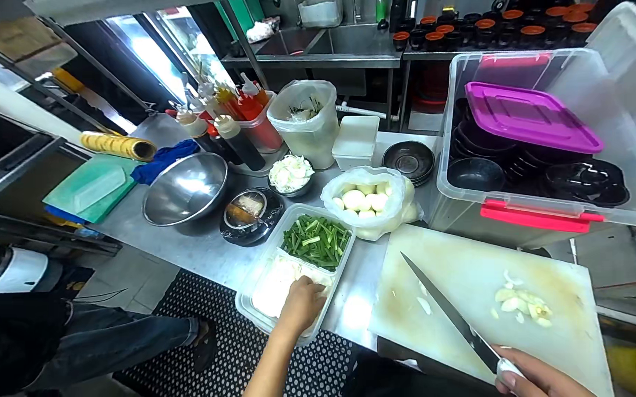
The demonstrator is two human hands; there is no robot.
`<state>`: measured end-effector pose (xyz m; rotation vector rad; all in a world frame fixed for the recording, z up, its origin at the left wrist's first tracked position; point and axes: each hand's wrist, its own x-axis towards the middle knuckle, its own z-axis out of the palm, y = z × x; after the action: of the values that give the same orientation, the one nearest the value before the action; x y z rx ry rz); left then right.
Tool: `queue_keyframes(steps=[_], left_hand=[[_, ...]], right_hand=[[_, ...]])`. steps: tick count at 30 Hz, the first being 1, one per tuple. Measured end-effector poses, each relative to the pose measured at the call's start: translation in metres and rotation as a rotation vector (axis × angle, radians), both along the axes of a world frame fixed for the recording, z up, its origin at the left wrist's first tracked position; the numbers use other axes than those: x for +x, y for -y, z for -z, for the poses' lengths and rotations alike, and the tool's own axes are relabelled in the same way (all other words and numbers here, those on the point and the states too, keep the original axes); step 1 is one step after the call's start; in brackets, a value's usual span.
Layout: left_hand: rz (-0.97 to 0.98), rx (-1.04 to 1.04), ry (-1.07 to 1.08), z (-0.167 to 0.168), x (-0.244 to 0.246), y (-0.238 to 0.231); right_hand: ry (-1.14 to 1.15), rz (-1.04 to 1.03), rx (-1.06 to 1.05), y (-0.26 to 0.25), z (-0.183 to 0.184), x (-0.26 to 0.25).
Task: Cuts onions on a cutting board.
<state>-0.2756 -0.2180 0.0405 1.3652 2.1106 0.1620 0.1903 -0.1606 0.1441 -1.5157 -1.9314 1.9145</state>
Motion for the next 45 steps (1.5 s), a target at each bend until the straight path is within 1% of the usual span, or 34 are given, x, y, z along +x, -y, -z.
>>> queue_keyframes(steps=[2,3,6,8,10,12,14,15,18,20,22,24,25,27,29,31,33,37,41,45], left_hand=[[0.037,0.009,-0.057,-0.002,0.0,-0.001],[0.015,0.034,-0.064,-0.004,-0.003,0.0],[-0.175,0.126,-0.102,-0.007,-0.009,0.006],[-0.225,0.157,-0.155,-0.006,-0.005,0.01],[-0.148,0.155,-0.164,-0.004,0.002,0.011],[-0.044,0.109,-0.174,-0.005,0.009,0.011],[-0.023,0.063,-0.214,-0.018,0.013,0.01],[-0.042,0.109,-0.223,-0.026,0.015,0.01],[-0.069,0.46,-0.231,-0.043,0.032,0.006],[-0.076,0.6,-0.068,-0.052,0.062,-0.006],[-0.044,0.636,0.173,-0.043,0.103,-0.022],[-0.021,0.629,0.319,-0.01,0.149,-0.038],[-0.031,0.62,0.338,0.011,0.169,-0.044],[-0.059,0.6,0.281,0.046,0.199,-0.053],[-0.073,0.616,0.194,0.061,0.219,-0.059],[-0.062,0.618,0.152,0.063,0.23,-0.062],[-0.026,0.598,0.131,0.065,0.237,-0.061],[0.021,0.601,0.084,0.065,0.251,-0.07],[-0.014,0.62,0.074,0.068,0.258,-0.071],[-0.114,0.629,0.104,0.069,0.259,-0.071]], right_hand=[[0.003,-0.013,0.01,0.0,0.001,0.0],[0.003,-0.018,0.012,0.0,0.001,0.001],[-0.01,-0.004,0.014,0.001,0.003,0.002],[-0.01,0.007,0.013,0.002,0.004,0.004],[-0.006,0.022,0.022,0.003,0.005,0.006],[-0.009,0.053,0.039,0.003,0.008,0.01],[-0.034,0.114,0.066,0.004,0.014,0.015],[-0.063,0.153,0.072,0.004,0.02,0.017],[-0.175,0.234,0.031,0.008,0.049,0.032],[-0.187,0.233,-0.019,0.015,0.071,0.046],[-0.163,0.222,-0.075,0.025,0.088,0.058],[-0.166,0.237,-0.109,0.039,0.102,0.068],[-0.178,0.25,-0.114,0.044,0.106,0.07],[-0.194,0.29,-0.131,0.051,0.113,0.071],[-0.206,0.325,-0.143,0.056,0.118,0.064],[-0.213,0.361,-0.156,0.056,0.12,0.054],[-0.17,0.394,-0.181,0.058,0.117,0.042],[-0.144,0.358,-0.228,0.052,0.121,0.021],[-0.121,0.292,-0.259,0.05,0.126,-0.003],[-0.147,0.256,-0.274,0.046,0.129,-0.015]])
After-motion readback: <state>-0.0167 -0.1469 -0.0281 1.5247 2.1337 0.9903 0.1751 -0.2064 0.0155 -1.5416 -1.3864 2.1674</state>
